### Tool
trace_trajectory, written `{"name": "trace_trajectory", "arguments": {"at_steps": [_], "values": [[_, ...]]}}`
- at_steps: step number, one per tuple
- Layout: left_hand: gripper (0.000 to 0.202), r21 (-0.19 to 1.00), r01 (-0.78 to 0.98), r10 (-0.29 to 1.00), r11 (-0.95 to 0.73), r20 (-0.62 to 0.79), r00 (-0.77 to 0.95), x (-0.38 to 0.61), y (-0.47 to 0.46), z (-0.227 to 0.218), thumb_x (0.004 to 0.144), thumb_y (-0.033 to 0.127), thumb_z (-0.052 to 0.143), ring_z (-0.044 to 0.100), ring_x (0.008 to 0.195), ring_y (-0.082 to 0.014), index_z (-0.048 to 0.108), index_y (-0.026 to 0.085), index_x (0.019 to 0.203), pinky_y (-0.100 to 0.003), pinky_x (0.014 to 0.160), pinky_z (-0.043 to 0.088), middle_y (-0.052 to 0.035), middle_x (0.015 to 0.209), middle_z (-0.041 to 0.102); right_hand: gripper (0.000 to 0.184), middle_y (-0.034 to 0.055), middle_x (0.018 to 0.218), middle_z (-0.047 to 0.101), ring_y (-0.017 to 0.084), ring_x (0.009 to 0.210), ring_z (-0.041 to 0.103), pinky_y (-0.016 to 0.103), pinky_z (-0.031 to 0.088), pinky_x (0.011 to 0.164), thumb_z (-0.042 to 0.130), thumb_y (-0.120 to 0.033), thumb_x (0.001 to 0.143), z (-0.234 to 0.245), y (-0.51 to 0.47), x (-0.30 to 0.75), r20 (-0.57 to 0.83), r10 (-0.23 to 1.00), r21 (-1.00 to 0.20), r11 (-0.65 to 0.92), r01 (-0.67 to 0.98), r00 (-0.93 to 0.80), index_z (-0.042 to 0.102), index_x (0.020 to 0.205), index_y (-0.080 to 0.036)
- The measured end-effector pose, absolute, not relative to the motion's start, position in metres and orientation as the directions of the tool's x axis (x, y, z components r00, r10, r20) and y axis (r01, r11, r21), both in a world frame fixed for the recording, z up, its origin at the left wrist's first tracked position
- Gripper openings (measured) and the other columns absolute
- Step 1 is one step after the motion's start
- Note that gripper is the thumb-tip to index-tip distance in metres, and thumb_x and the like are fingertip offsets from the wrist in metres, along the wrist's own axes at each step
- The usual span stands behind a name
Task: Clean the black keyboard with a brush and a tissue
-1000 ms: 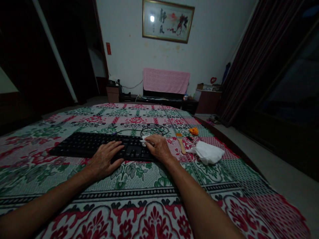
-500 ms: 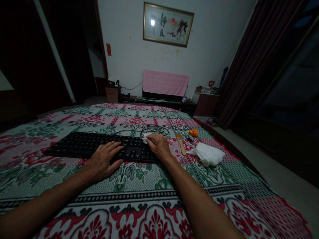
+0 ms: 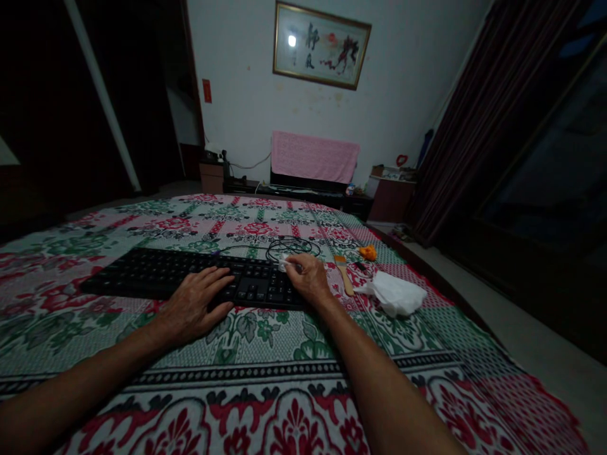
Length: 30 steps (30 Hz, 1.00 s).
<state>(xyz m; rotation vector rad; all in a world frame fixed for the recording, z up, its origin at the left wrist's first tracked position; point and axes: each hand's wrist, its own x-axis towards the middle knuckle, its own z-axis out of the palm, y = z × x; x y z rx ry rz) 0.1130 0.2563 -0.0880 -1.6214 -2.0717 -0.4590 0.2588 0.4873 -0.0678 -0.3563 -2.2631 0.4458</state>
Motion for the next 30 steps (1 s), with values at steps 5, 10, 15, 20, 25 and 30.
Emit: {"name": "trace_trajectory", "arguments": {"at_steps": [5,10,15,20,25,30], "values": [[0.048,-0.018,0.97,0.814,0.242,0.547,-0.193,0.112,0.256,-0.088,0.081,0.041,0.051,0.044,0.122,-0.0318,0.056,0.015,0.121,-0.05,0.097,0.036,-0.0132,0.13,0.053,0.013,0.0028,0.073,0.065,0.016,0.069,0.058,0.026,0.043,0.065,0.055,-0.02,0.073,-0.067,0.484,0.26,0.609,0.358,-0.378,0.915,0.138,-0.708,0.066,0.079,-0.019],[0.047,-0.02,0.971,0.813,0.239,0.551,-0.189,0.114,0.256,-0.086,0.081,0.04,0.051,0.045,0.121,-0.0314,0.057,0.014,0.12,-0.049,0.097,0.037,-0.0135,0.13,0.054,0.008,0.0013,0.07,0.063,0.016,0.067,0.057,0.026,0.041,0.061,0.055,-0.021,0.07,-0.064,0.485,0.27,0.614,0.485,-0.454,0.863,0.224,-0.622,0.063,0.072,-0.018],[0.047,-0.008,0.971,0.804,0.238,0.562,-0.192,0.114,0.256,-0.086,0.08,0.039,0.052,0.045,0.12,-0.0321,0.057,0.015,0.119,-0.049,0.097,0.037,-0.0133,0.129,0.054,0.007,0.0026,0.071,0.062,0.016,0.069,0.055,0.027,0.041,0.065,0.054,-0.017,0.068,-0.064,0.477,0.268,0.658,0.278,-0.339,0.939,0.054,-0.7,0.06,0.069,-0.019],[0.047,-0.003,0.973,0.815,0.229,0.548,-0.19,0.113,0.256,-0.086,0.081,0.04,0.052,0.045,0.121,-0.0314,0.057,0.015,0.12,-0.048,0.097,0.036,-0.0131,0.13,0.054,0.006,0.0012,0.065,0.058,0.016,0.065,0.053,0.027,0.04,0.063,0.053,-0.014,0.064,-0.068,0.48,0.269,0.658,0.293,-0.326,0.941,0.088,-0.694,0.056,0.064,-0.019],[0.048,-0.013,0.969,0.822,0.245,0.533,-0.201,0.113,0.255,-0.085,0.081,0.04,0.051,0.043,0.122,-0.031,0.056,0.014,0.121,-0.048,0.098,0.035,-0.0131,0.131,0.053,0.007,0.0005,0.062,0.056,0.015,0.062,0.052,0.026,0.039,0.059,0.05,-0.015,0.065,-0.066,0.484,0.276,0.639,0.409,-0.43,0.892,0.138,-0.652,0.052,0.059,-0.019],[0.046,-0.01,0.97,0.814,0.243,0.546,-0.198,0.114,0.255,-0.086,0.081,0.041,0.05,0.044,0.122,-0.0312,0.057,0.016,0.12,-0.048,0.098,0.036,-0.0126,0.13,0.053,0.008,0.0014,0.066,0.057,0.016,0.066,0.053,0.027,0.039,0.063,0.048,-0.015,0.066,-0.062,0.473,0.272,0.672,0.318,-0.394,0.918,0.04,-0.669,0.055,0.065,-0.02]]}}
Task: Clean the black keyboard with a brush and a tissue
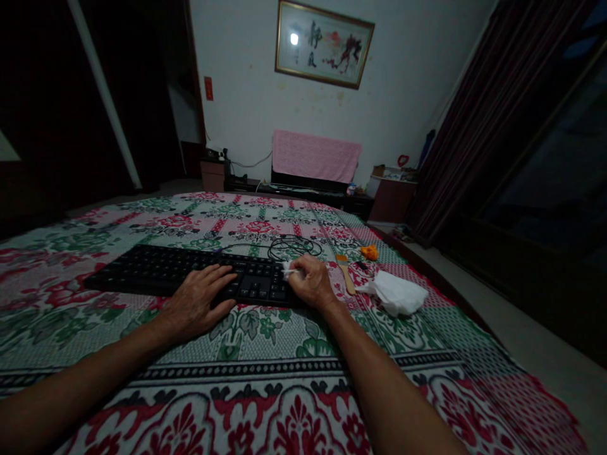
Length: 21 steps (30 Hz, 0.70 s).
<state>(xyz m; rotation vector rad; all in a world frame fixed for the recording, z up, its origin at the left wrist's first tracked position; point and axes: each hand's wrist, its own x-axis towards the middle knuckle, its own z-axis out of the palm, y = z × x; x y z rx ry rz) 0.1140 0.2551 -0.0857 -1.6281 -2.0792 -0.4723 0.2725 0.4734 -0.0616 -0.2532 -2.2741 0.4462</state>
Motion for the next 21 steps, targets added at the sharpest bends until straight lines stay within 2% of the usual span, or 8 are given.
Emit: {"name": "trace_trajectory", "arguments": {"at_steps": [4,6,11,16,18,21], "values": [[0.047,-0.002,0.972,0.813,0.233,0.55,-0.193,0.114,0.255,-0.086,0.081,0.041,0.051,0.044,0.122,-0.0317,0.057,0.016,0.12,-0.049,0.097,0.036,-0.0131,0.13,0.053,0.008,0.0017,0.065,0.056,0.017,0.067,0.051,0.03,0.037,0.068,0.05,-0.014,0.063,-0.063,0.468,0.268,0.672,0.132,-0.228,0.973,-0.033,-0.728,0.055,0.063,-0.02],[0.047,0.0,0.972,0.812,0.235,0.55,-0.196,0.113,0.256,-0.086,0.081,0.041,0.052,0.044,0.121,-0.0317,0.057,0.015,0.12,-0.049,0.097,0.036,-0.013,0.13,0.053,0.008,0.0016,0.063,0.055,0.017,0.066,0.05,0.031,0.036,0.068,0.049,-0.013,0.063,-0.064,0.471,0.27,0.664,0.133,-0.201,0.98,-0.004,-0.735,0.053,0.06,-0.02],[0.046,-0.004,0.972,0.812,0.235,0.55,-0.194,0.114,0.256,-0.086,0.081,0.04,0.051,0.044,0.122,-0.0313,0.057,0.017,0.12,-0.048,0.097,0.036,-0.0125,0.13,0.054,0.01,0.0015,0.062,0.054,0.016,0.064,0.048,0.03,0.035,0.066,0.047,-0.011,0.061,-0.061,0.474,0.275,0.67,0.194,-0.228,0.972,0.05,-0.717,0.05,0.059,-0.02],[0.047,-0.016,0.969,0.815,0.245,0.545,-0.197,0.115,0.255,-0.086,0.081,0.04,0.05,0.043,0.122,-0.0315,0.056,0.015,0.121,-0.048,0.098,0.035,-0.0132,0.13,0.053,0.012,0.0017,0.065,0.055,0.017,0.069,0.049,0.031,0.035,0.07,0.048,-0.011,0.06,-0.058,0.453,0.268,0.649,0.05,-0.183,0.979,-0.092,-0.759,0.055,0.064,-0.02],[0.047,-0.012,0.97,0.811,0.241,0.551,-0.195,0.114,0.256,-0.087,0.081,0.041,0.051,0.043,0.122,-0.0316,0.056,0.015,0.121,-0.048,0.098,0.035,-0.0132,0.13,0.054,0.012,0.0019,0.065,0.054,0.017,0.069,0.048,0.031,0.035,0.07,0.047,-0.011,0.06,-0.058,0.449,0.268,0.614,0.011,-0.148,0.984,-0.101,-0.79,0.055,0.064,-0.02],[0.047,-0.003,0.973,0.807,0.231,0.559,-0.19,0.113,0.256,-0.088,0.081,0.041,0.051,0.044,0.122,-0.0315,0.056,0.016,0.121,-0.049,0.098,0.035,-0.0128,0.13,0.054,0.011,0.0021,0.062,0.052,0.017,0.067,0.046,0.031,0.034,0.068,0.046,-0.01,0.058,-0.059,0.454,0.271,0.582,0.022,-0.12,0.991,-0.059,-0.813,0.053,0.059,-0.02]]}}
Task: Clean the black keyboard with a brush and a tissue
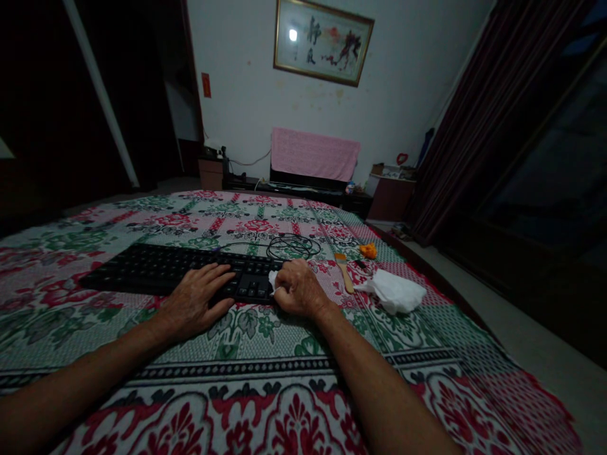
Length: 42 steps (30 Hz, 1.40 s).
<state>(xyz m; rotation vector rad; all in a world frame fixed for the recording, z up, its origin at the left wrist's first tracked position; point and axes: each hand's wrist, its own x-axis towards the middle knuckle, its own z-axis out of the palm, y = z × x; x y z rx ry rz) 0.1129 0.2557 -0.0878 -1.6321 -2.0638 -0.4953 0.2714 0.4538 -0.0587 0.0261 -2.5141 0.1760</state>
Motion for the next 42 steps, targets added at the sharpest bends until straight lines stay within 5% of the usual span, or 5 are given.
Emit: {"name": "trace_trajectory", "arguments": {"at_steps": [5,23,31,38,42], "values": [[0.046,0.003,0.972,0.81,0.233,0.554,-0.195,0.114,0.255,-0.086,0.081,0.04,0.051,0.043,0.122,-0.0313,0.056,0.017,0.121,-0.049,0.098,0.036,-0.0128,0.13,0.054,0.011,0.0016,0.061,0.053,0.016,0.064,0.047,0.031,0.034,0.067,0.046,-0.011,0.059,-0.057,0.462,0.275,0.624,0.086,-0.177,0.984,-0.033,-0.776,0.052,0.059,-0.019],[0.049,-0.015,0.966,0.829,0.257,0.518,-0.212,0.114,0.256,-0.087,0.082,0.042,0.049,0.042,0.123,-0.032,0.055,0.014,0.122,-0.049,0.099,0.033,-0.0127,0.133,0.051,0.017,0.002,0.07,0.056,0.017,0.071,0.048,0.031,0.035,0.071,0.051,-0.011,0.065,-0.051,0.444,0.266,0.48,-0.073,-0.075,0.989,-0.124,-0.874,0.064,0.072,-0.02],[0.048,-0.023,0.965,0.829,0.263,0.516,-0.214,0.116,0.256,-0.084,0.082,0.042,0.05,0.043,0.122,-0.0311,0.056,0.015,0.121,-0.048,0.099,0.035,-0.0122,0.132,0.052,0.022,0.005,0.085,0.061,0.017,0.079,0.051,0.03,0.035,0.074,0.048,-0.017,0.081,-0.051,0.441,0.249,0.481,0.098,-0.081,0.994,0.067,-0.871,0.068,0.09,-0.02],[0.049,-0.023,0.968,0.815,0.249,0.545,-0.197,0.113,0.257,-0.088,0.08,0.042,0.051,0.044,0.121,-0.032,0.057,0.015,0.121,-0.048,0.098,0.036,-0.0125,0.13,0.053,0.016,0.0025,0.072,0.06,0.014,0.066,0.052,0.025,0.035,0.061,0.054,-0.018,0.069,-0.035,0.431,0.256,0.305,0.136,-0.15,0.984,0.094,-0.943,0.069,0.075,-0.018],[0.048,-0.028,0.972,0.816,0.234,0.55,-0.18,0.112,0.257,-0.087,0.081,0.041,0.05,0.045,0.121,-0.032,0.057,0.015,0.12,-0.048,0.097,0.037,-0.0133,0.13,0.053,0.019,0.003,0.077,0.06,0.015,0.073,0.054,0.024,0.037,0.065,0.052,-0.019,0.071,-0.038,0.436,0.259,0.345,0.168,-0.169,0.979,0.115,-0.923,0.068,0.081,-0.018]]}}
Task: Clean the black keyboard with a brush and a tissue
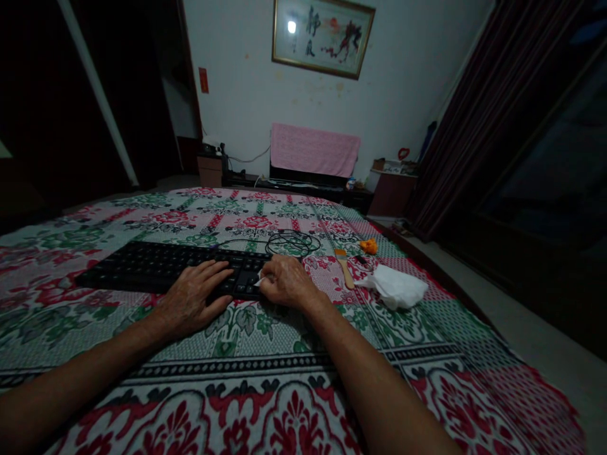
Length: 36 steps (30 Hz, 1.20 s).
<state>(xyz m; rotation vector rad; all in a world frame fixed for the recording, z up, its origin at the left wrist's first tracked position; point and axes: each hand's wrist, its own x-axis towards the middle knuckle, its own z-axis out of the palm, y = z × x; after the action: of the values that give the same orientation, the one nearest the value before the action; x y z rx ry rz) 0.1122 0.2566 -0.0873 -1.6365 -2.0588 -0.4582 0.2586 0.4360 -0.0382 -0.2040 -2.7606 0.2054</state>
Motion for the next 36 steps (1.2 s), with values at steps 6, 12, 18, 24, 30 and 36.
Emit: {"name": "trace_trajectory", "arguments": {"at_steps": [6,12,18,24,30,36], "values": [[0.048,-0.031,0.975,0.808,0.221,0.566,-0.166,0.111,0.257,-0.087,0.08,0.044,0.05,0.047,0.12,-0.0318,0.059,0.016,0.119,-0.048,0.096,0.038,-0.0129,0.129,0.055,0.026,0.0058,0.089,0.06,0.016,0.08,0.054,0.025,0.039,0.07,0.047,-0.019,0.077,-0.045,0.444,0.259,0.383,0.254,-0.163,0.965,0.206,-0.888,0.066,0.095,-0.018],[0.049,-0.029,0.978,0.8,0.205,0.581,-0.15,0.108,0.257,-0.091,0.08,0.045,0.05,0.048,0.119,-0.0326,0.059,0.017,0.119,-0.049,0.095,0.038,-0.0129,0.129,0.055,0.017,0.0007,0.072,0.063,0.014,0.066,0.055,0.022,0.036,0.057,0.055,-0.018,0.068,-0.026,0.447,0.265,0.214,0.207,-0.313,0.94,0.134,-0.955,0.068,0.079,-0.018],[0.05,-0.054,0.978,0.804,0.2,0.58,-0.132,0.105,0.257,-0.092,0.081,0.047,0.049,0.048,0.119,-0.033,0.06,0.016,0.118,-0.048,0.094,0.039,-0.0134,0.127,0.056,0.024,0.0025,0.086,0.066,0.014,0.078,0.058,0.023,0.04,0.069,0.054,-0.016,0.073,-0.022,0.483,0.275,0.46,0.435,-0.374,0.886,0.276,-0.774,0.066,0.094,-0.017],[0.05,-0.09,0.973,0.809,0.21,0.575,-0.122,0.104,0.257,-0.092,0.081,0.047,0.048,0.048,0.119,-0.033,0.06,0.017,0.118,-0.047,0.093,0.04,-0.0128,0.128,0.056,0.023,0.0058,0.09,0.065,0.017,0.087,0.057,0.026,0.041,0.08,0.049,-0.014,0.077,-0.041,0.53,0.292,0.506,0.687,-0.34,0.715,0.611,-0.522,0.069,0.088,-0.018],[0.052,-0.127,0.969,0.818,0.211,0.565,-0.104,0.1,0.258,-0.096,0.081,0.049,0.047,0.047,0.119,-0.0325,0.058,0.016,0.12,-0.046,0.094,0.039,-0.0132,0.129,0.055,0.031,0.0123,0.098,0.06,0.02,0.089,0.056,0.03,0.041,0.083,0.043,-0.008,0.078,-0.057,0.554,0.311,0.485,0.799,-0.366,0.554,0.747,-0.355,0.066,0.097,-0.012],[0.051,-0.112,0.973,0.816,0.2,0.569,-0.102,0.097,0.258,-0.098,0.081,0.05,0.047,0.047,0.119,-0.0326,0.058,0.017,0.12,-0.046,0.092,0.04,-0.0128,0.129,0.055,0.036,0.0126,0.118,0.052,0.024,0.102,0.052,0.034,0.039,0.088,0.051,-0.016,0.076,-0.059,0.548,0.314,0.47,0.833,-0.345,0.477,0.808,-0.292,0.06,0.111,-0.017]]}}
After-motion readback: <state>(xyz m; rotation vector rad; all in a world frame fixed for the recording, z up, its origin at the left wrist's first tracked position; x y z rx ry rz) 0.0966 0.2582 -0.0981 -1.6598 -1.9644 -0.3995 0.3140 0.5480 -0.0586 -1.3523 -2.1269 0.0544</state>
